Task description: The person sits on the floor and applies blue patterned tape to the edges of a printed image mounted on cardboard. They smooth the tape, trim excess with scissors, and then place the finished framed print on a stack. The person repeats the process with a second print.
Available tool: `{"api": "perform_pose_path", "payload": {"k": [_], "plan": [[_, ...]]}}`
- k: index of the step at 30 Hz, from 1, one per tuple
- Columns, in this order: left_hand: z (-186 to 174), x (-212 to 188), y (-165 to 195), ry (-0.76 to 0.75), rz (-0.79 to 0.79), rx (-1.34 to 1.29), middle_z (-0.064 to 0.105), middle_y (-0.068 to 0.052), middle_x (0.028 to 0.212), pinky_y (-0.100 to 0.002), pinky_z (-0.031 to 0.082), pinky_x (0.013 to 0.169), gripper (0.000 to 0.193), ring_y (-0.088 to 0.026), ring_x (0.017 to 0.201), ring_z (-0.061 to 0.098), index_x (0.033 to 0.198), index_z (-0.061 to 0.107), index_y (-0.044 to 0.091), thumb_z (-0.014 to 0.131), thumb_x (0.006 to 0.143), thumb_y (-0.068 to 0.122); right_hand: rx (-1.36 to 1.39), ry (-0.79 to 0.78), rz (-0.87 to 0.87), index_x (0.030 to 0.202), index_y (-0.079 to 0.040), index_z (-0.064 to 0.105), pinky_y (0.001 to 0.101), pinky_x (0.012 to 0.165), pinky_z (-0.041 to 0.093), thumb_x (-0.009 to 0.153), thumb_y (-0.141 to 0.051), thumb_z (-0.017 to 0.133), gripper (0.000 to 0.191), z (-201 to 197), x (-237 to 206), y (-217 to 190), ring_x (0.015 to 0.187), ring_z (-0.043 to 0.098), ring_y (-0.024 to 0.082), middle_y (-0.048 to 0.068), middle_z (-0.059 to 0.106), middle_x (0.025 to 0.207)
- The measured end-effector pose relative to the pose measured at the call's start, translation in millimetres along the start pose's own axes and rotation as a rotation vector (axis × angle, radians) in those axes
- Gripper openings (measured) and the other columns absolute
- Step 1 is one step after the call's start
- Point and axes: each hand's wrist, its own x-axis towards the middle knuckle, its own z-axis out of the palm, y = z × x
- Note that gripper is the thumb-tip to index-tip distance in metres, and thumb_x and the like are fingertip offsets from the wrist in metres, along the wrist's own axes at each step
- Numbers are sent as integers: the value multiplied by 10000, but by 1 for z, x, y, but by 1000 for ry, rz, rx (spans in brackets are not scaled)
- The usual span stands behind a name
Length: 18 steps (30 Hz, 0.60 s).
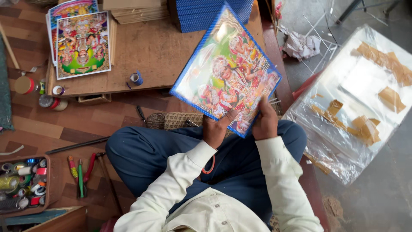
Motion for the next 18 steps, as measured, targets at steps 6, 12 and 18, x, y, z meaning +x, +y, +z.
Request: {"api": "perform_pose_path", "payload": {"k": [6,12,18], "plan": [[-29,28,11,68,248,629,737,-165,1223,-344,580,938,389,-294,1088,751,1290,691,-12,674,901,-8,-292,54,-126,1449,-4,514,411,1011,522,1052,-389,492,553,37,-35,-15,1255,641,268,119,641,1403],[-73,54,23,-334,833,1211,625,-199,1419,-466,505,1160,441,-337,1337,624,1413,605,-3,699,982,12,-319,-19,17,1292,54,598,378,759,592,1057,-151,608,312,78,-59,-58,958,707,237,139,715,1140],[-103,90,13,-24,530,1188,457,-243,1497,-580,355,1180,770,-412,1430,431,1436,468,42,852,773,126,-360,-46,-49,1314,61,564,334,722,628,990,-38,606,341,92,1,-72,907,732,210,125,720,1115]]}}
